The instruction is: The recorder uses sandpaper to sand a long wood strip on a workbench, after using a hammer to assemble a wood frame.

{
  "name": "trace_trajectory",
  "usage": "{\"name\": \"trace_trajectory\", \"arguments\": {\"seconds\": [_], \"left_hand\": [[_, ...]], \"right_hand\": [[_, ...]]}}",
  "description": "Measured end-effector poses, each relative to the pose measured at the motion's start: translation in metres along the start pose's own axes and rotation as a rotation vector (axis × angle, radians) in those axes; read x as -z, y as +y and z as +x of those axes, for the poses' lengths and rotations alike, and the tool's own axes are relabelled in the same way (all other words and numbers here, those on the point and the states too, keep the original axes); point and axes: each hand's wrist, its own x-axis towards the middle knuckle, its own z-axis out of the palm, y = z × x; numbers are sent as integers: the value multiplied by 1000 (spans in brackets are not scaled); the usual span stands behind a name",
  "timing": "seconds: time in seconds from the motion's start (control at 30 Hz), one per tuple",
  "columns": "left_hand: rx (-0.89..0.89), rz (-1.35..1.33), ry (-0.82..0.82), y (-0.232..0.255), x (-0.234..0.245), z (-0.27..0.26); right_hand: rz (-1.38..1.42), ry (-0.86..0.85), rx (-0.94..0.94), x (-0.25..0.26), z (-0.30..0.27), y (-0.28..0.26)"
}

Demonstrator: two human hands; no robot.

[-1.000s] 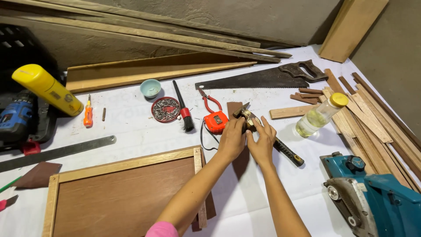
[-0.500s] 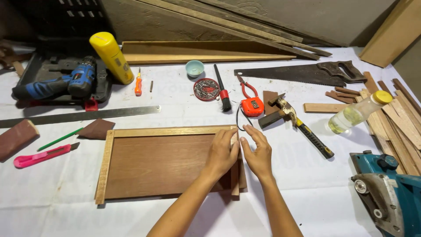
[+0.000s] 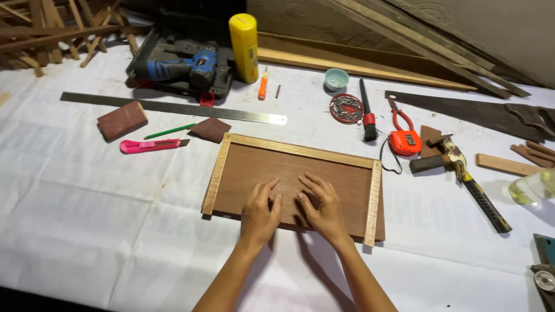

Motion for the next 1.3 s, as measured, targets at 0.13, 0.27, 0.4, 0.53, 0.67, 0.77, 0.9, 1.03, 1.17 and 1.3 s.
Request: {"name": "trace_trajectory", "arguments": {"seconds": [0.13, 0.27, 0.4, 0.53, 0.67, 0.77, 0.9, 1.03, 1.17, 1.3], "left_hand": [[73, 57, 10, -28, 27, -13], [63, 93, -2, -45, 52, -26], [-39, 148, 63, -62, 70, -37], [18, 83, 23, -71, 93, -42], [8, 91, 29, -79, 112, -44], [-12, 65, 25, -82, 122, -43], [-23, 69, -36, -108, 112, -48], [-76, 58, -32, -103, 122, -44], [-150, 77, -55, -91, 122, -34], [-240, 63, -139, -85, 99, -25]], "right_hand": [[-63, -54, 111, -33, -2, -25], [-64, -109, 221, -66, -10, -34], [-39, -176, 198, -89, -20, -50], [-28, -185, 202, -107, -25, -65], [-59, -174, 224, -125, -30, -77], [-71, -173, 234, -136, -34, -87], [-85, -145, 261, -150, -35, -82], [-81, -116, 240, -151, -38, -86], [-118, -55, 215, -142, -42, -88], [-192, 32, 194, -121, -49, -77]]}}
